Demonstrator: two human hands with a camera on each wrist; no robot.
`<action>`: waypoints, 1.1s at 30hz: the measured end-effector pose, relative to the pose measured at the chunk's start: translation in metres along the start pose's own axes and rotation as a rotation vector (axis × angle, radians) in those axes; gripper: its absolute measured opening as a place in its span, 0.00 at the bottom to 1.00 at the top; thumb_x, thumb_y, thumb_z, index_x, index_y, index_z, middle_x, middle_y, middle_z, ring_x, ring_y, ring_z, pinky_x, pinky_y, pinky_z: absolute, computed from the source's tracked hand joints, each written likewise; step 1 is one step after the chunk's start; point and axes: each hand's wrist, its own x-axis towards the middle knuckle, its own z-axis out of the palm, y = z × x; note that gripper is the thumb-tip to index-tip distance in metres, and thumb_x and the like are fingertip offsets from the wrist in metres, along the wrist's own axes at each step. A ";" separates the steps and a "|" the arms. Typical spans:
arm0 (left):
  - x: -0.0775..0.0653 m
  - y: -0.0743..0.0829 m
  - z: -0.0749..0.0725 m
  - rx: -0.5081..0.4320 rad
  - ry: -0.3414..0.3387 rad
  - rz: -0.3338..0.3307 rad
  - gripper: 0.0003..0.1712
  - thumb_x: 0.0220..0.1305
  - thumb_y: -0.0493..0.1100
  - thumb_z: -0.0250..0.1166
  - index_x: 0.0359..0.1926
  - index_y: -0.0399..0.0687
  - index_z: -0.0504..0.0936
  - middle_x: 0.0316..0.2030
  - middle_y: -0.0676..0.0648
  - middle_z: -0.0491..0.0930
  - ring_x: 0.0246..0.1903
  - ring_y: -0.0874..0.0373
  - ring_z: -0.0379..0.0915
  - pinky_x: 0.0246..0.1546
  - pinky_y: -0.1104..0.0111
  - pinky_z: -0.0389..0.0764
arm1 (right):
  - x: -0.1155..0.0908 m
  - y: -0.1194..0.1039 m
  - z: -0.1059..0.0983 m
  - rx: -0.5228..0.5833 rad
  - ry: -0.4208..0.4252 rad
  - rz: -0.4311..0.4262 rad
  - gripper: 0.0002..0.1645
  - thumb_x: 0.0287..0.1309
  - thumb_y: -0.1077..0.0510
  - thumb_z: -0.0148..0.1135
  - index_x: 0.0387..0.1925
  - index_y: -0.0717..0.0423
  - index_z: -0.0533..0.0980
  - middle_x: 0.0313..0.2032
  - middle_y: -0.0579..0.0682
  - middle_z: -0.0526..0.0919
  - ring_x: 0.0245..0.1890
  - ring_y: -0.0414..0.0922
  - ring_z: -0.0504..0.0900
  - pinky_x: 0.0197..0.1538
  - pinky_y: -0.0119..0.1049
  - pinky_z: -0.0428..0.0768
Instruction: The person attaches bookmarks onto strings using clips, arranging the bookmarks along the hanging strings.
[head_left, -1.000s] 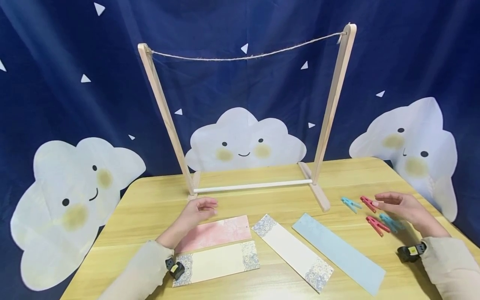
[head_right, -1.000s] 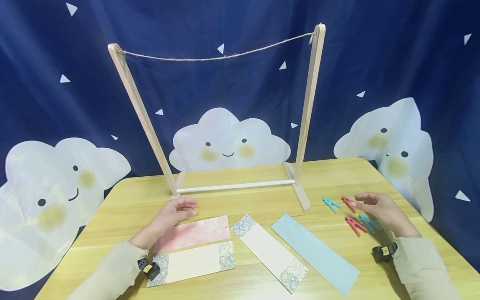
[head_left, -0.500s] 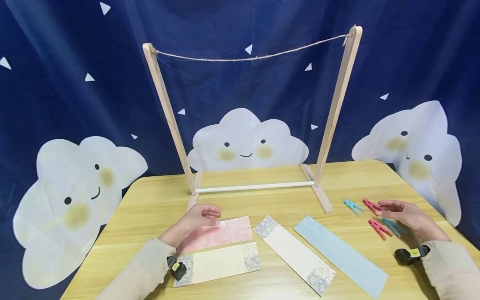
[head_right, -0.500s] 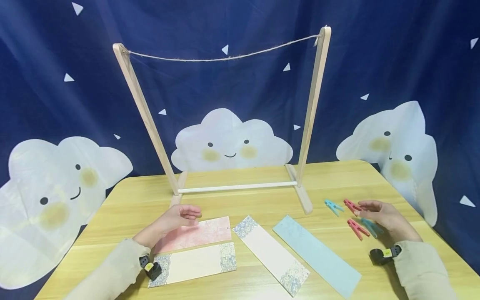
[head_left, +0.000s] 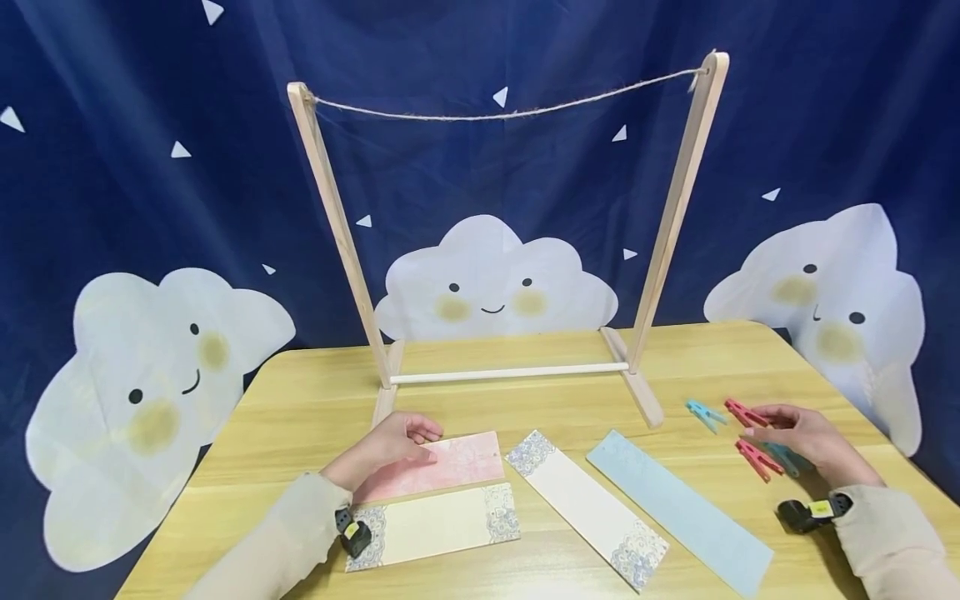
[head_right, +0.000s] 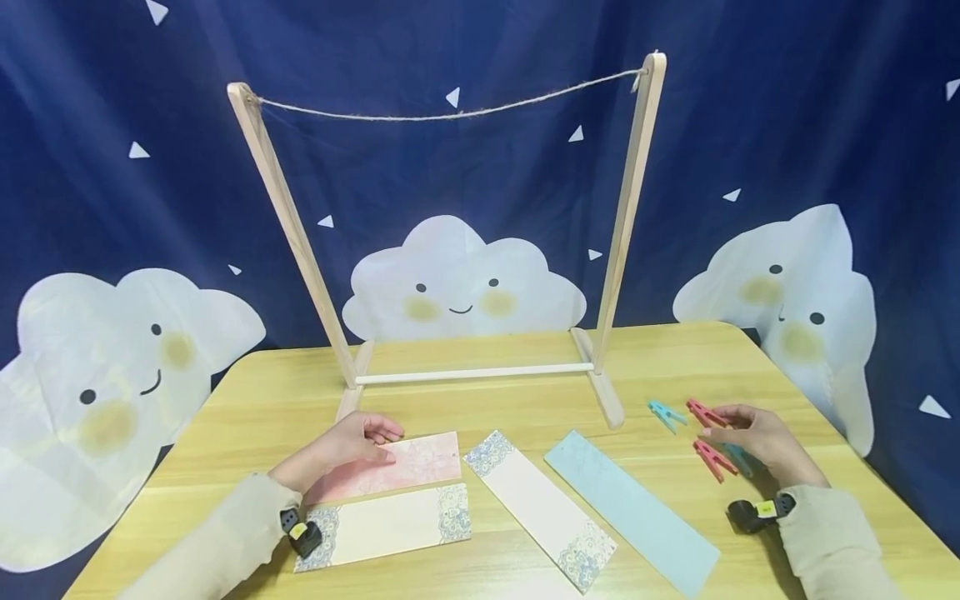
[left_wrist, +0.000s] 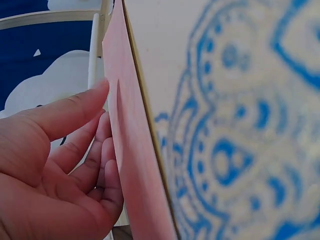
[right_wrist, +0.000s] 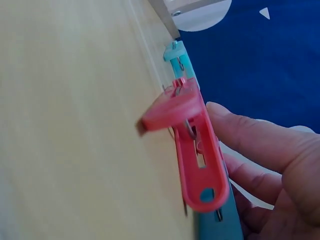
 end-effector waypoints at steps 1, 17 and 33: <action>0.000 -0.001 -0.001 0.005 0.000 -0.003 0.20 0.45 0.26 0.70 0.44 0.28 0.79 0.38 0.41 0.81 0.37 0.56 0.72 0.39 0.71 0.74 | 0.000 0.000 0.001 -0.002 0.004 0.000 0.38 0.53 0.48 0.68 0.55 0.72 0.68 0.37 0.43 0.78 0.33 0.36 0.73 0.36 0.28 0.72; -0.004 0.000 -0.004 0.083 -0.013 0.024 0.19 0.43 0.23 0.68 0.41 0.31 0.80 0.35 0.43 0.80 0.36 0.57 0.70 0.37 0.74 0.73 | 0.004 -0.005 -0.001 -0.089 0.059 -0.011 0.32 0.56 0.48 0.65 0.48 0.73 0.71 0.36 0.49 0.79 0.31 0.35 0.72 0.33 0.29 0.72; -0.002 -0.003 -0.004 0.157 -0.015 0.100 0.18 0.45 0.23 0.64 0.42 0.34 0.81 0.36 0.46 0.79 0.35 0.58 0.69 0.36 0.72 0.72 | -0.002 0.000 -0.009 0.026 0.084 0.043 0.36 0.60 0.43 0.60 0.51 0.74 0.71 0.33 0.33 0.77 0.31 0.28 0.72 0.33 0.29 0.73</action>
